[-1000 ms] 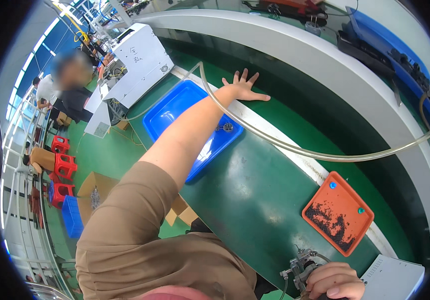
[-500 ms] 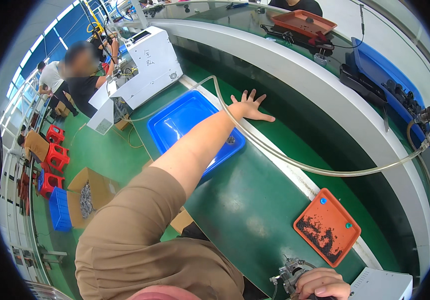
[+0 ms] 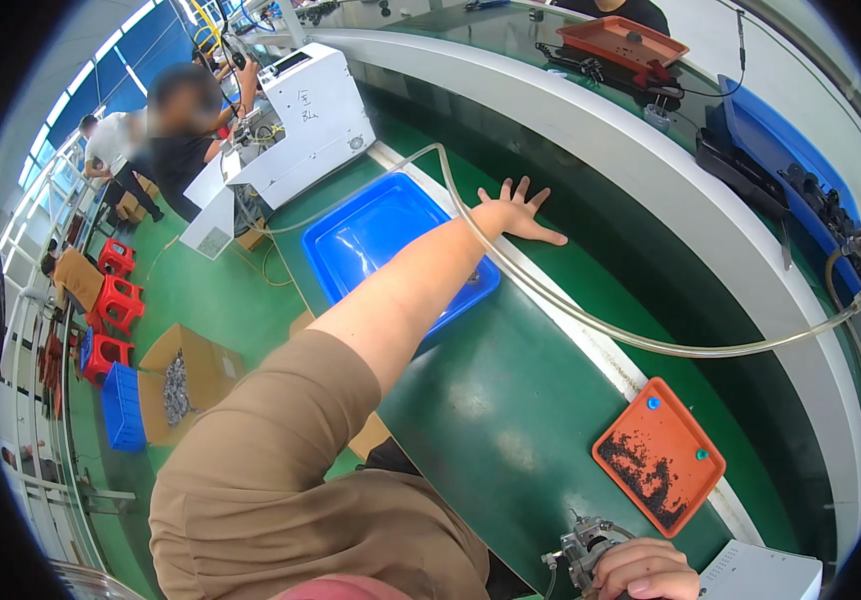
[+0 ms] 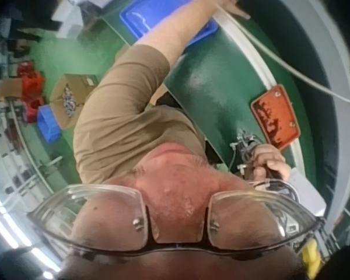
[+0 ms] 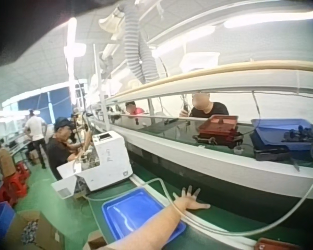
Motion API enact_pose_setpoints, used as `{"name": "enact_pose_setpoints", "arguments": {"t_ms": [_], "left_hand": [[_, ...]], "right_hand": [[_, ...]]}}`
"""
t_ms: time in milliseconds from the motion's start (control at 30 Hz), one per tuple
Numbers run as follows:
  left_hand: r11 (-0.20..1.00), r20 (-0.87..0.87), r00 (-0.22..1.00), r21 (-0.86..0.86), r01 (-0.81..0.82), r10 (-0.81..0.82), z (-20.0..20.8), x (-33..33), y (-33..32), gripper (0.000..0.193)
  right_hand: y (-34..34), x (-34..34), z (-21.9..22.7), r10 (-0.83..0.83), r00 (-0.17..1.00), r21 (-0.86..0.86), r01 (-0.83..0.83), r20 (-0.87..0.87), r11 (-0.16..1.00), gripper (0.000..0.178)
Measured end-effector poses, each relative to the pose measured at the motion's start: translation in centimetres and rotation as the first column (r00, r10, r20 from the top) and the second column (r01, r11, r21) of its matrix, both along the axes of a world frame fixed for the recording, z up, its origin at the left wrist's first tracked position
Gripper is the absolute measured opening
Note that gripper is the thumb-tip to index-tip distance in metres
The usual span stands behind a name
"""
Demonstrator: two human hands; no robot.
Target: The recorder uses a pneumatic or manual press tool to insert small black pins or components into larger metallic industrial parts at a workbench.
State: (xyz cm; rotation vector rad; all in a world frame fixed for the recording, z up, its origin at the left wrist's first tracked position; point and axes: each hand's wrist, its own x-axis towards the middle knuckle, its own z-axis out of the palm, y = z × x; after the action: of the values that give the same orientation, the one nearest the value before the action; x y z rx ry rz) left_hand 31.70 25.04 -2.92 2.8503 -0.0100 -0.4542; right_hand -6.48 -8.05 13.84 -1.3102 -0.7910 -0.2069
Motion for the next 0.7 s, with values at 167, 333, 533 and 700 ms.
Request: {"name": "enact_pose_setpoints", "arguments": {"t_ms": [167,333,533,700], "left_hand": [[0.998,-0.008,0.998,-0.018,0.065,-0.065,-0.1,0.4,-3.3,0.129],[0.997,0.050,0.998,0.075,0.033,-0.037,-0.5,-0.2,0.5,0.131],[0.997,0.005,1.000,0.067,0.026,-0.026,-1.2,0.2,-2.2,0.124],[1.000,0.106,0.994,0.008,0.021,-0.022,-1.7,-0.6,-2.3,0.121]], "right_hand": [[-0.4,-1.4,0.2,-0.100,0.994,-0.009,0.100,-0.033,0.995,0.034],[0.4,-0.8,-2.9,-0.229,0.970,0.114,0.237,-0.077,0.965,0.052],[-0.4,-2.2,-1.9,-0.273,0.961,-0.003,0.273,-0.042,0.962,0.071],[1.0,-1.5,-1.3,-0.306,0.951,0.325,0.275,0.049,0.905,0.123]]}}
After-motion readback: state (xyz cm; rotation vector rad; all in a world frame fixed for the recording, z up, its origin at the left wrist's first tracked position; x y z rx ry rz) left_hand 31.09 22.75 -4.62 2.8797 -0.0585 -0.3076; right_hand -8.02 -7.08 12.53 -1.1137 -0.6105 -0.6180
